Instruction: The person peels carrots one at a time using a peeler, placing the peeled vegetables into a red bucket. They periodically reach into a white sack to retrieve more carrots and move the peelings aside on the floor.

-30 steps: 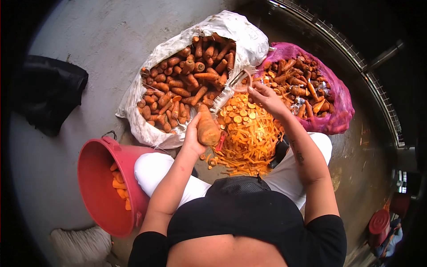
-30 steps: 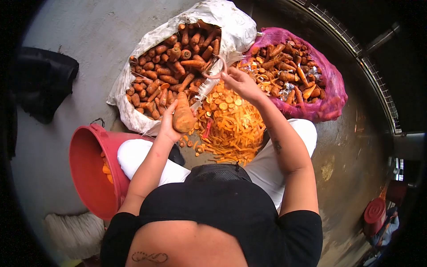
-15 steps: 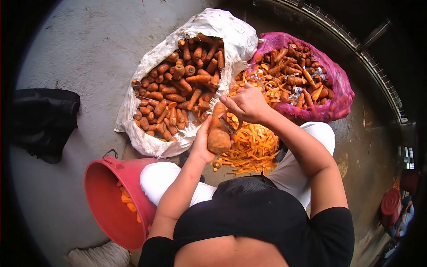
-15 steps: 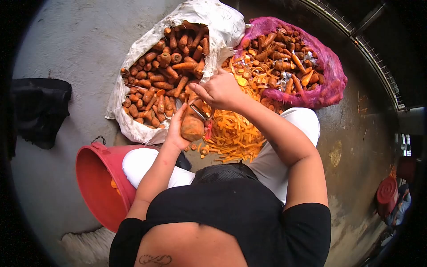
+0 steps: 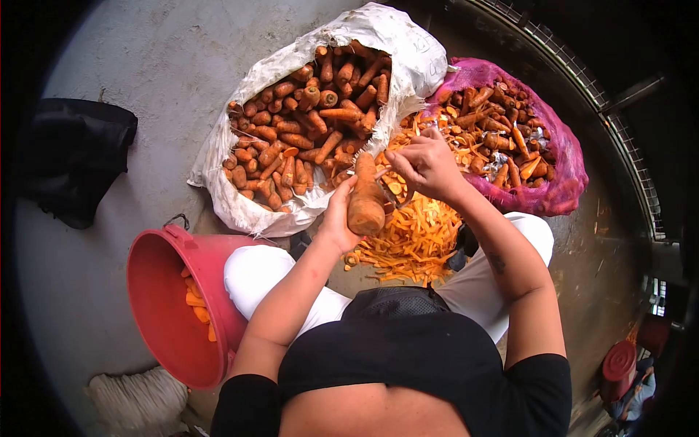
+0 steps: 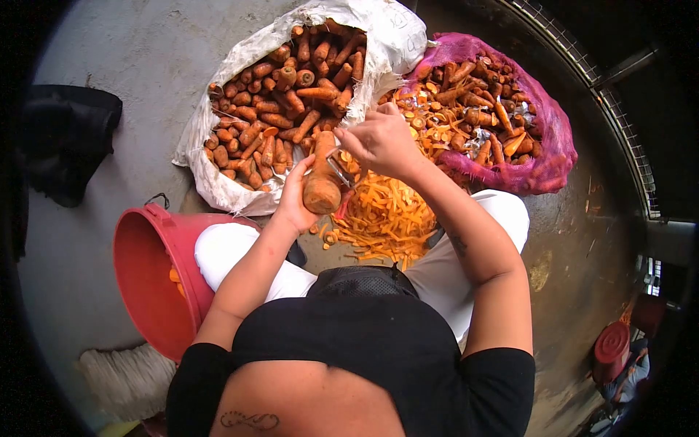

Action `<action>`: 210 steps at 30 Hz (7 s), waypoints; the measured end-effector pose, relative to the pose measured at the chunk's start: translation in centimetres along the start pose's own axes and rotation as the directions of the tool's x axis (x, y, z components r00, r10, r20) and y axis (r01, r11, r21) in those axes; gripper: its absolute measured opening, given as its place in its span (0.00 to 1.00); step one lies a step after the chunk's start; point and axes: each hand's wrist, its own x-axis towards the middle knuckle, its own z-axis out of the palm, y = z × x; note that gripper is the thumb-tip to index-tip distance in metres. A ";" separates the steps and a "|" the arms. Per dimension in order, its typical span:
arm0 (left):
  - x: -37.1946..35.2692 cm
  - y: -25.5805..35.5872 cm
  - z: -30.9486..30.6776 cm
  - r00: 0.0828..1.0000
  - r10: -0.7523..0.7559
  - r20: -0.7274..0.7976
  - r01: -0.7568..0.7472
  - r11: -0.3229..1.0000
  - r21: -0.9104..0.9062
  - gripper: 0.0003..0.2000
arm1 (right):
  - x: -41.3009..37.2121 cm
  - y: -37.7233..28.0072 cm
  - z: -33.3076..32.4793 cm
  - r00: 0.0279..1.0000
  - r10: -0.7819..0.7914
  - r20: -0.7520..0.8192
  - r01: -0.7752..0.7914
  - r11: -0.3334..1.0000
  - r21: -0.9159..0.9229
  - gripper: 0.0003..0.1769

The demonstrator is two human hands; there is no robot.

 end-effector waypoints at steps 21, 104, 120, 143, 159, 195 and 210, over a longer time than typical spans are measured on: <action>1.5 -1.0 -1.5 0.999 -0.044 -0.030 0.046 0.995 0.092 0.20 | -0.9 -1.5 1.8 0.987 -0.163 0.002 0.163 0.986 0.047 0.18; -2.3 0.5 0.0 0.998 0.034 0.053 -0.038 0.996 0.078 0.22 | 1.0 5.0 0.7 0.823 0.567 0.035 -0.565 0.823 -0.064 0.24; 0.1 -0.9 -0.6 0.997 -0.036 -0.072 0.041 0.997 0.059 0.20 | 0.4 -2.4 1.5 0.985 -0.173 -0.014 0.173 0.984 -0.042 0.21; -4.1 0.4 0.3 0.984 -0.062 0.167 0.014 0.960 0.279 0.22 | 0.0 10.2 2.0 0.954 0.270 -0.132 -0.299 0.813 -0.499 0.24; 0.2 0.2 0.0 0.997 -0.017 -0.079 0.023 0.996 0.084 0.20 | 0.4 -2.2 1.4 0.996 -0.043 -0.073 0.043 0.999 0.004 0.18; -2.1 1.3 0.3 0.997 -0.034 0.072 0.027 0.995 0.096 0.20 | 1.4 4.3 1.3 0.819 0.574 0.022 -0.572 0.812 0.113 0.22; -0.1 -0.5 0.4 0.999 -0.021 -0.026 0.023 0.998 0.066 0.19 | -0.2 -1.8 2.0 0.993 -0.113 -0.038 0.112 0.993 -0.040 0.20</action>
